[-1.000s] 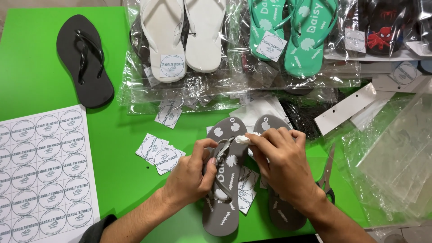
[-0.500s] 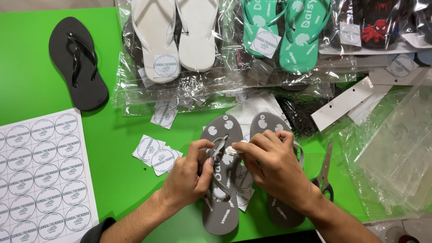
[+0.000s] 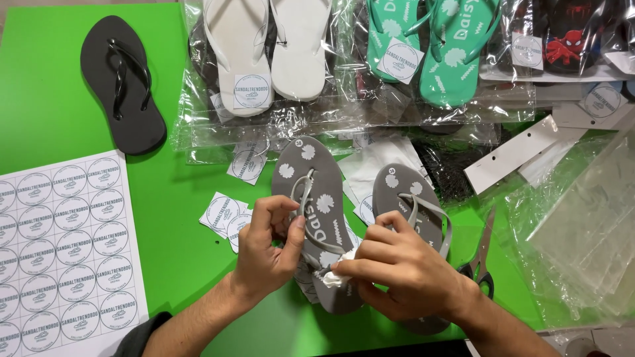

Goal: The person cleans a pair of grey sandals with a white cloth, wipes the straps and footbeds, and then places the sandals into a clear plastic bag.

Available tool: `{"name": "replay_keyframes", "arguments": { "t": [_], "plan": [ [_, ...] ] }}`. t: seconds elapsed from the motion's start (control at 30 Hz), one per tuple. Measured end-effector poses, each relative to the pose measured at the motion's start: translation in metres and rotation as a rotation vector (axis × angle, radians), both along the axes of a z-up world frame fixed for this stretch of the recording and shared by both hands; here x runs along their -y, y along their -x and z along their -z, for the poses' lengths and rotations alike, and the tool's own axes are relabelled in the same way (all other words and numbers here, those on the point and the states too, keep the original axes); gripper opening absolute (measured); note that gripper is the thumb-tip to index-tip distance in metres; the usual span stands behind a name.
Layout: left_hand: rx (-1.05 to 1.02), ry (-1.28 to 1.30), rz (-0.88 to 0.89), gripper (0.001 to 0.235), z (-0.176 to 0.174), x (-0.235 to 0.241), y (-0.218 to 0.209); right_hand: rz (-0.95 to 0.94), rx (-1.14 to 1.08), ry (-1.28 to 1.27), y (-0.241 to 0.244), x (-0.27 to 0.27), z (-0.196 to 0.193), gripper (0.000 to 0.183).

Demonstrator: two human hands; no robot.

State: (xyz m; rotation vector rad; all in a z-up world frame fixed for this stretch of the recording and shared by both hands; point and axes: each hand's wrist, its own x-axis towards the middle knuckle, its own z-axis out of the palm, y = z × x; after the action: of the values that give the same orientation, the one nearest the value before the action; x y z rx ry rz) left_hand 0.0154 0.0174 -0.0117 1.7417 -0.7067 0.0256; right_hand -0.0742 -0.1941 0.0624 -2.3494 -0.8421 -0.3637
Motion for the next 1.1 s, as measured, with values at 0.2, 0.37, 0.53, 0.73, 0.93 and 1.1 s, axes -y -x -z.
{"name": "replay_keyframes", "arguments": {
  "t": [0.2,0.37,0.53,0.73,0.93,1.1],
  "plan": [
    [-0.099,-0.080,0.026,0.011,0.001,0.004,-0.003,0.004,0.024,0.223,-0.003,-0.001,0.020,0.017],
    [-0.140,-0.159,0.026,0.007,0.000,0.005,-0.008,0.017,0.019,0.302,-0.002,-0.005,0.036,0.022],
    [-0.142,-0.191,0.036,0.007,0.002,0.006,-0.005,-0.065,-0.032,0.275,-0.001,-0.006,0.032,0.015],
    [-0.156,-0.230,0.053,0.009,0.005,0.007,0.000,-0.261,-0.352,0.218,0.004,0.001,0.012,0.004],
    [-0.149,-0.246,0.060,0.007,0.006,0.006,-0.003,-0.280,-0.436,0.061,0.004,0.004,0.007,0.010],
    [-0.128,-0.257,0.064,0.009,0.006,0.006,-0.004,-0.163,-0.204,0.249,0.008,-0.006,0.029,0.013]
  ]
}}
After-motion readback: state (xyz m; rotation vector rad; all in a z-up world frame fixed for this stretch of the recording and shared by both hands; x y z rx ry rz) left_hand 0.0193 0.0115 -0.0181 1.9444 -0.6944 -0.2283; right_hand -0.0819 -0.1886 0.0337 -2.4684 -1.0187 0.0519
